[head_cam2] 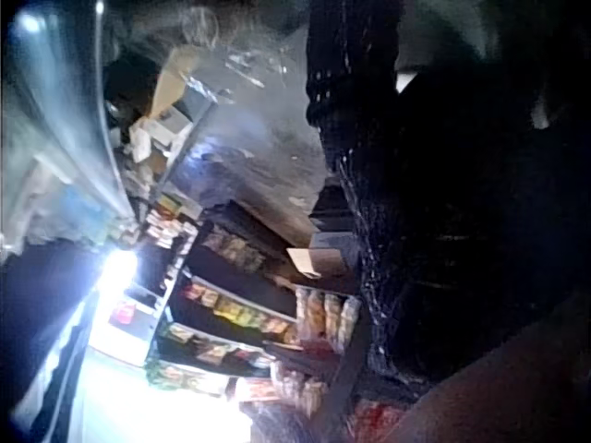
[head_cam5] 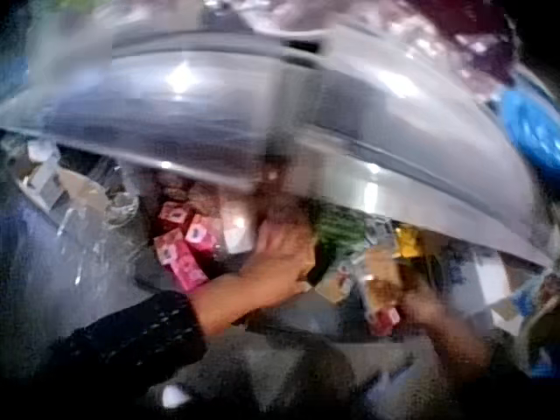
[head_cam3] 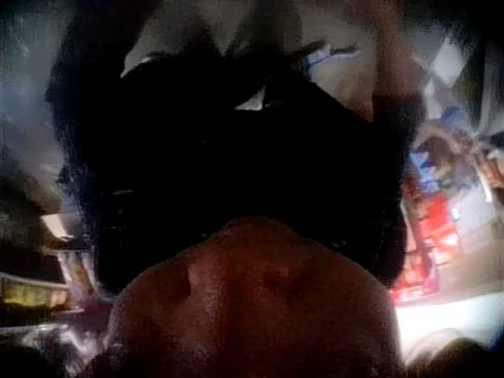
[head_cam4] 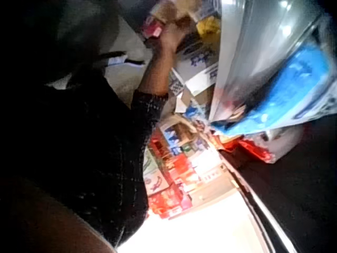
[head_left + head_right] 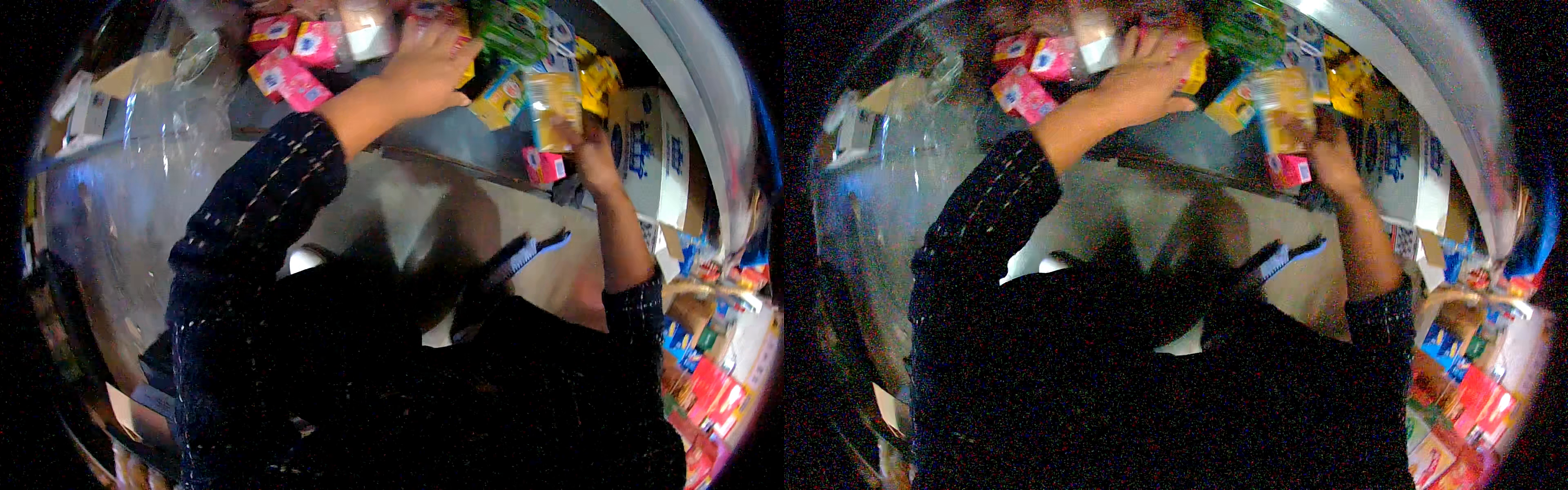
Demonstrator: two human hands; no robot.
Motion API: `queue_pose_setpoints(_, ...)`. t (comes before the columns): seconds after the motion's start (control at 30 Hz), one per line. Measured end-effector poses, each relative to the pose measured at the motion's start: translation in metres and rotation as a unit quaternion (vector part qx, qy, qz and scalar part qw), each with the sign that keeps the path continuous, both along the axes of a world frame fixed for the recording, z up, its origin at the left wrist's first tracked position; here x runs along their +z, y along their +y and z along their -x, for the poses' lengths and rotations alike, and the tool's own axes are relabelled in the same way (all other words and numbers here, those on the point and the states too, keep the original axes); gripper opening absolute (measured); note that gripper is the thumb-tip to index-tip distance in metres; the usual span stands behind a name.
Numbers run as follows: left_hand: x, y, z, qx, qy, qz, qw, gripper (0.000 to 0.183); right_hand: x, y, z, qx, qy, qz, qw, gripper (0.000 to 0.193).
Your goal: The person organizes various packaged products on a low shelf and in a cardboard box by hand.
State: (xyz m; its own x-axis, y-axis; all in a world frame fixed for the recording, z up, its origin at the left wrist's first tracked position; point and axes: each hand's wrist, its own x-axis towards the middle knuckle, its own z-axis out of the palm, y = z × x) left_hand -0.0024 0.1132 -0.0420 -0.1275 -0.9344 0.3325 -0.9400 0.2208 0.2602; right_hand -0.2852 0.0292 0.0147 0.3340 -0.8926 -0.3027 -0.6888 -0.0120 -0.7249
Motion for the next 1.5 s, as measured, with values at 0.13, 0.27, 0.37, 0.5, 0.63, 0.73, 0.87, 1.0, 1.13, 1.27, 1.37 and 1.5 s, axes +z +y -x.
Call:
queue_pose_setpoints(0.13, -0.027, -0.005, -0.014, 0.029, -0.064, -0.04, 0.997, 0.081, 0.019, -0.042, 0.002, -0.007, -0.184, -0.104, 0.977, 0.054)
queue_pose_setpoints(0.27, -0.045, -0.008, -0.017, 0.037, -0.119, -0.062, 0.99, 0.077, 0.019, -0.074, 0.001, 0.054, -0.156, -0.107, 0.98, 0.054)
queue_pose_setpoints(0.37, -0.05, -0.019, -0.004, 0.019, -0.092, 0.009, 0.996, 0.073, -0.021, -0.105, 0.039, 0.114, -0.147, 0.034, 0.982, 0.054)
queue_pose_setpoints(0.5, -0.059, -0.027, -0.006, 0.037, -0.098, -0.019, 0.994, 0.043, -0.039, -0.096, 0.014, 0.215, 0.064, 0.189, 0.956, 0.059)
queue_pose_setpoints(0.63, -0.042, -0.019, -0.007, 0.047, -0.116, 0.03, 0.992, 0.031, 0.002, -0.052, -0.019, 0.333, -0.127, 0.022, 0.934, 0.065)
queue_pose_setpoints(0.73, -0.025, -0.004, 0.009, 0.048, -0.157, 0.005, 0.986, 0.032, 0.005, -0.055, -0.035, 0.406, -0.056, 0.099, 0.907, 0.069)
queue_pose_setpoints(0.87, -0.012, 0.011, 0.053, -0.007, 0.029, -0.018, 0.999, 0.067, -0.004, -0.06, -0.041, 0.435, 0.192, 0.393, 0.787, 0.069)
queue_pose_setpoints(1.0, -0.021, -0.012, 0.075, 0.047, 0.132, -0.026, 0.99, 0.091, -0.031, -0.076, -0.02, 0.354, 0.097, 0.334, 0.868, 0.07)
queue_pose_setpoints(1.13, -0.026, -0.026, 0.094, 0.102, 0.213, -0.081, 0.968, 0.096, -0.032, -0.075, -0.012, 0.316, 0.13, 0.313, 0.886, 0.066)
queue_pose_setpoints(1.27, -0.027, -0.04, 0.091, 0.073, 0.094, -0.018, 0.993, 0.063, -0.027, -0.07, 0.002, 0.285, 0.117, 0.268, 0.913, 0.061)
queue_pose_setpoints(1.37, -0.028, -0.045, 0.079, 0.055, 0.021, -0.02, 0.998, 0.05, -0.026, -0.063, 0.001, 0.279, 0.071, 0.227, 0.93, 0.061)
queue_pose_setpoints(1.5, -0.035, -0.051, 0.055, 0.04, 0.018, -0.034, 0.998, 0.048, -0.019, -0.058, -0.012, 0.315, 0.176, 0.259, 0.896, 0.066)
